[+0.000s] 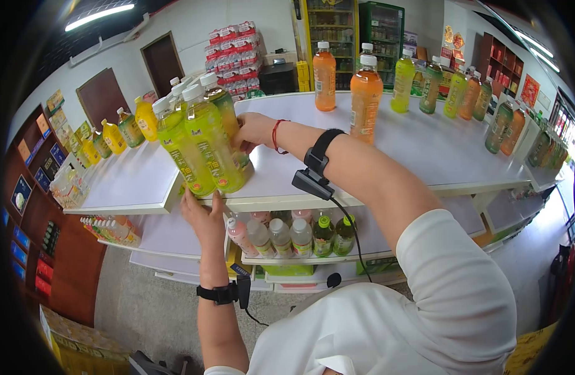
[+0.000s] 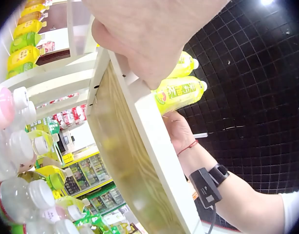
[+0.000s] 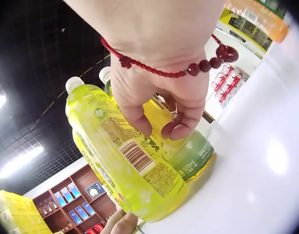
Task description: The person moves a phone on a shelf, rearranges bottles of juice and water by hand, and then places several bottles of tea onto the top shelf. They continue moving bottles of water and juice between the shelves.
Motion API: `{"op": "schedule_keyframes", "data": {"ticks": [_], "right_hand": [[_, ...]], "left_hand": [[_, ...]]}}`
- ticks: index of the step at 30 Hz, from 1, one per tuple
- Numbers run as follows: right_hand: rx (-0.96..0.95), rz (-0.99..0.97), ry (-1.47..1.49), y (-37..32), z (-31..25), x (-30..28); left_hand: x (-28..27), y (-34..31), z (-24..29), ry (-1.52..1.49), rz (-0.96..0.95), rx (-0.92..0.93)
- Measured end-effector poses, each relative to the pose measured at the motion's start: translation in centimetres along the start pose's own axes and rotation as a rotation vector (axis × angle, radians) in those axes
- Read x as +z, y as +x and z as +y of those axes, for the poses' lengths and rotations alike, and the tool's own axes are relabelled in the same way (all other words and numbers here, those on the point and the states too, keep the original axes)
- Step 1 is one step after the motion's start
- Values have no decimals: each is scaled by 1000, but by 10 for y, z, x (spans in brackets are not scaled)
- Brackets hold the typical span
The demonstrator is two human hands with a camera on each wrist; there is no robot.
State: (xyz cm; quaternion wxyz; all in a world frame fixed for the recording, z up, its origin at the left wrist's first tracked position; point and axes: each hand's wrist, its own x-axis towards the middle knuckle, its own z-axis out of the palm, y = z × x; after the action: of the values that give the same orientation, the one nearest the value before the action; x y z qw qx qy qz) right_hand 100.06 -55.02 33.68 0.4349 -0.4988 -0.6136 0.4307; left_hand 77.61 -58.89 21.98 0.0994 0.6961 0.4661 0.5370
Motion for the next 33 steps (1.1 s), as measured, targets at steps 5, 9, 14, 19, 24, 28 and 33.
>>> {"op": "schedule_keyframes", "data": {"ticks": [5,9,14,19,24,28,33], "right_hand": [[1,-25,-74,8,0,0],[-22,-10,-136,3,-1,-1],[-3,-66,-219,-5,-4,1],[44,18,-387,-41,-14,-2],[-168,-64,-510,-145,-34,-32],[-204,136,-435,-219,-28,-77],[-330,743,-499,-272,-5,-157]], "left_hand": [[4,-2,-10,40,54,9],[2,-2,2,-39,22,-19],[2,-1,-4,13,17,27],[4,2,-9,40,22,23],[0,0,-1,20,31,-7],[4,1,-10,21,37,-3],[8,4,-21,44,62,41]]}}
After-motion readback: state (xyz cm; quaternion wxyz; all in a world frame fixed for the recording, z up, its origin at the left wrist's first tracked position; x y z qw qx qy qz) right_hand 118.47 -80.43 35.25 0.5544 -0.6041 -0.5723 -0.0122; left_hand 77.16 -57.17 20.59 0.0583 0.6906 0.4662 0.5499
